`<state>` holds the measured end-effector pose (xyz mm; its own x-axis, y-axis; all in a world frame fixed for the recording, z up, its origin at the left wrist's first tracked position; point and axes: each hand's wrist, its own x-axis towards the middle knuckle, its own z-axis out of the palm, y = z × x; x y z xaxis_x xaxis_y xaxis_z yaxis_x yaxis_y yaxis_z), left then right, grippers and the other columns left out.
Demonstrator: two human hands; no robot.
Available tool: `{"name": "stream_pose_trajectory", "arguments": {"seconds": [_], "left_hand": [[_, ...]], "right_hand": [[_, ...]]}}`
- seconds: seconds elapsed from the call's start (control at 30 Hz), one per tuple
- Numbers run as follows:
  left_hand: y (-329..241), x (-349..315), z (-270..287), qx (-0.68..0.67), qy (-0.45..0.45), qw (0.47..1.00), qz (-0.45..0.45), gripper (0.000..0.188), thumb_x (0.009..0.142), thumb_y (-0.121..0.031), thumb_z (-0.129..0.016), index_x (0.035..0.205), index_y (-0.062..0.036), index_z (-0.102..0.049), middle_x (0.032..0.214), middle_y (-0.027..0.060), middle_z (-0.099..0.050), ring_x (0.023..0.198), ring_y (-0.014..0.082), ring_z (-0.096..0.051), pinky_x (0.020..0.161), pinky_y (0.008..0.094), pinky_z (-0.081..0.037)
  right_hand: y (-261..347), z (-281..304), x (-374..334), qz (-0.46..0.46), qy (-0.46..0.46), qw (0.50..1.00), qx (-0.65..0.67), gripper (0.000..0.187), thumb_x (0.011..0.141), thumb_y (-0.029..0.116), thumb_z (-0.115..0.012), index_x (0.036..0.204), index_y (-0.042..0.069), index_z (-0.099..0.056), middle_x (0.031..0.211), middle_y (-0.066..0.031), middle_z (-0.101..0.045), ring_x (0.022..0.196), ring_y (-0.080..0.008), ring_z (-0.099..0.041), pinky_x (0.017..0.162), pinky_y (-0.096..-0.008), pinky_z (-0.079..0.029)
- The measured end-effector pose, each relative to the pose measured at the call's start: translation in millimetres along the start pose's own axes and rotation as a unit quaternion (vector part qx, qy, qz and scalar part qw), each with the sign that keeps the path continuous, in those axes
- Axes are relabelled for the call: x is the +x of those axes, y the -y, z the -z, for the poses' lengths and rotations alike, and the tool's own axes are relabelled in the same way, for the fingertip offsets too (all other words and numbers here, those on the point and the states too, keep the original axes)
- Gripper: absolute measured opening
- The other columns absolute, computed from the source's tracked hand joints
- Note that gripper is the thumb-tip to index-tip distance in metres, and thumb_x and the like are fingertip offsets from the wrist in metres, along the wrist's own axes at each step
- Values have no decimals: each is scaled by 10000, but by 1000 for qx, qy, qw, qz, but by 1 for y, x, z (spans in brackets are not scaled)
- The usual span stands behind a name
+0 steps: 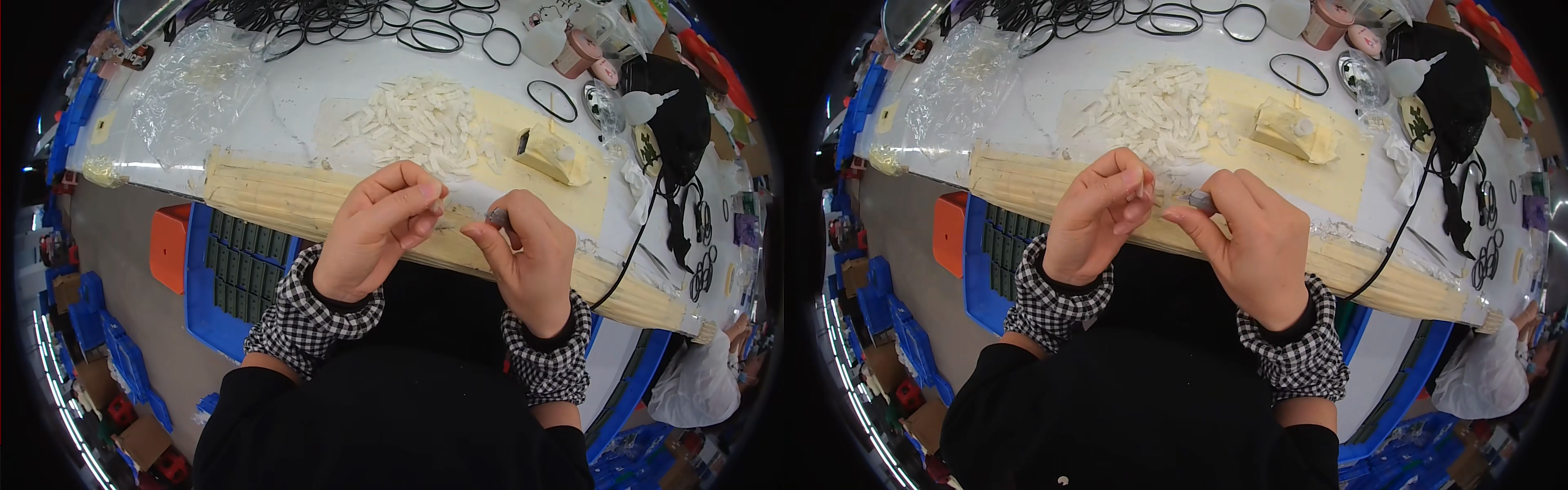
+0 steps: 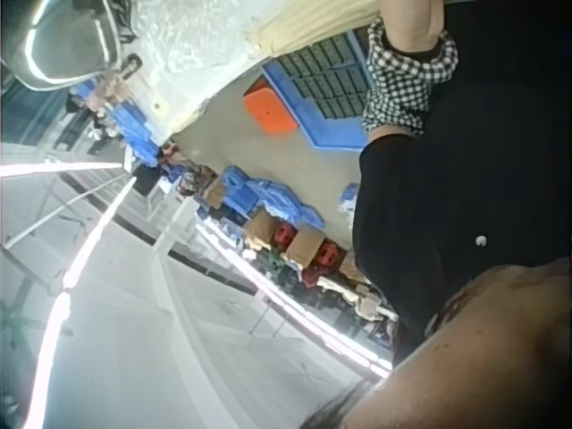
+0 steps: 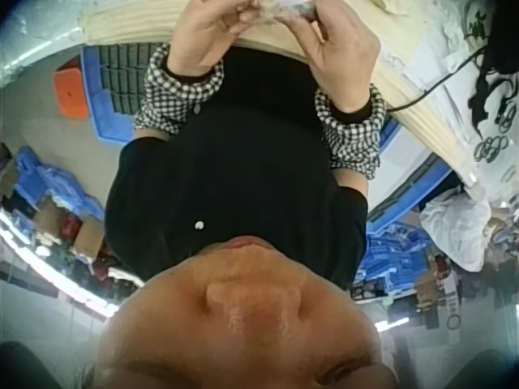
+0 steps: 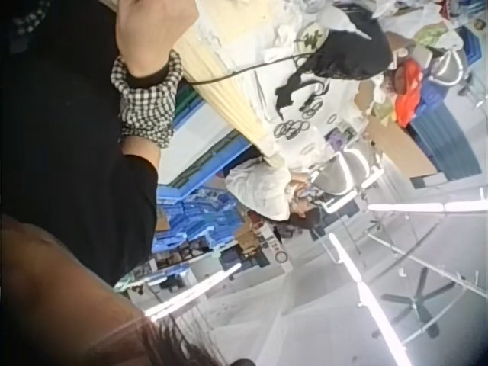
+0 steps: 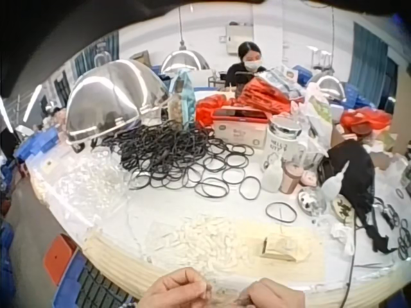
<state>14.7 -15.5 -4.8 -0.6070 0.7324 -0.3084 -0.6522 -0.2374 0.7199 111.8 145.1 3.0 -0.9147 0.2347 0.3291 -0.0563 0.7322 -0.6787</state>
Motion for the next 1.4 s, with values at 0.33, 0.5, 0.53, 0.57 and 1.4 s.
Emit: {"name": "stream_pose_trajectory", "arguments": {"seconds": [0.33, 0.5, 0.53, 0.57, 1.4], "left_hand": [[-8, 3, 18, -68, -38, 994, -82, 224, 958, -128, -502, 1119, 24, -533, 894, 53, -592, 739, 86, -529, 632, 196, -433], [-8, 1, 14, -55, -70, 994, -69, 209, 964, -130, -468, 1115, 8, -513, 923, 51, -571, 803, 107, -530, 684, 204, -445], [-7, 1, 13, -43, -65, 995, -68, 210, 964, -129, -469, 1115, 9, -517, 924, 50, -571, 805, 105, -532, 685, 204, -445], [-6, 1, 13, -31, -61, 995, -67, 212, 964, -129, -470, 1115, 11, -521, 925, 49, -572, 807, 104, -534, 687, 204, -444], [11, 2, -3, -7, 51, 998, 24, 200, 983, -233, -489, 957, -40, -530, 824, -3, -510, 650, 35, -409, 575, 174, -338]], "right_hand": [[-4, -21, -4, 36, 98, 993, -54, 222, 690, 53, -698, 890, 130, -641, 840, -14, -540, 636, -206, -599, 539, -322, -468], [-9, -24, -3, 21, 58, 997, -42, 184, 697, 40, -687, 858, 94, -617, 828, -30, -547, 642, -229, -603, 541, -327, -466], [-10, -23, -3, 13, 51, 998, -37, 176, 700, 36, -683, 853, 86, -612, 821, -34, -550, 642, -234, -603, 541, -329, -466], [-11, -22, -3, 2, 39, 999, -25, 176, 704, 24, -678, 858, 79, -611, 816, -43, -560, 643, -237, -604, 542, -324, -466], [2, -2, 2, 69, -10, 997, 20, 291, 781, 311, -720, 820, 63, -571, 691, -42, -555, 555, -194, -551, 486, -303, -431]]}}
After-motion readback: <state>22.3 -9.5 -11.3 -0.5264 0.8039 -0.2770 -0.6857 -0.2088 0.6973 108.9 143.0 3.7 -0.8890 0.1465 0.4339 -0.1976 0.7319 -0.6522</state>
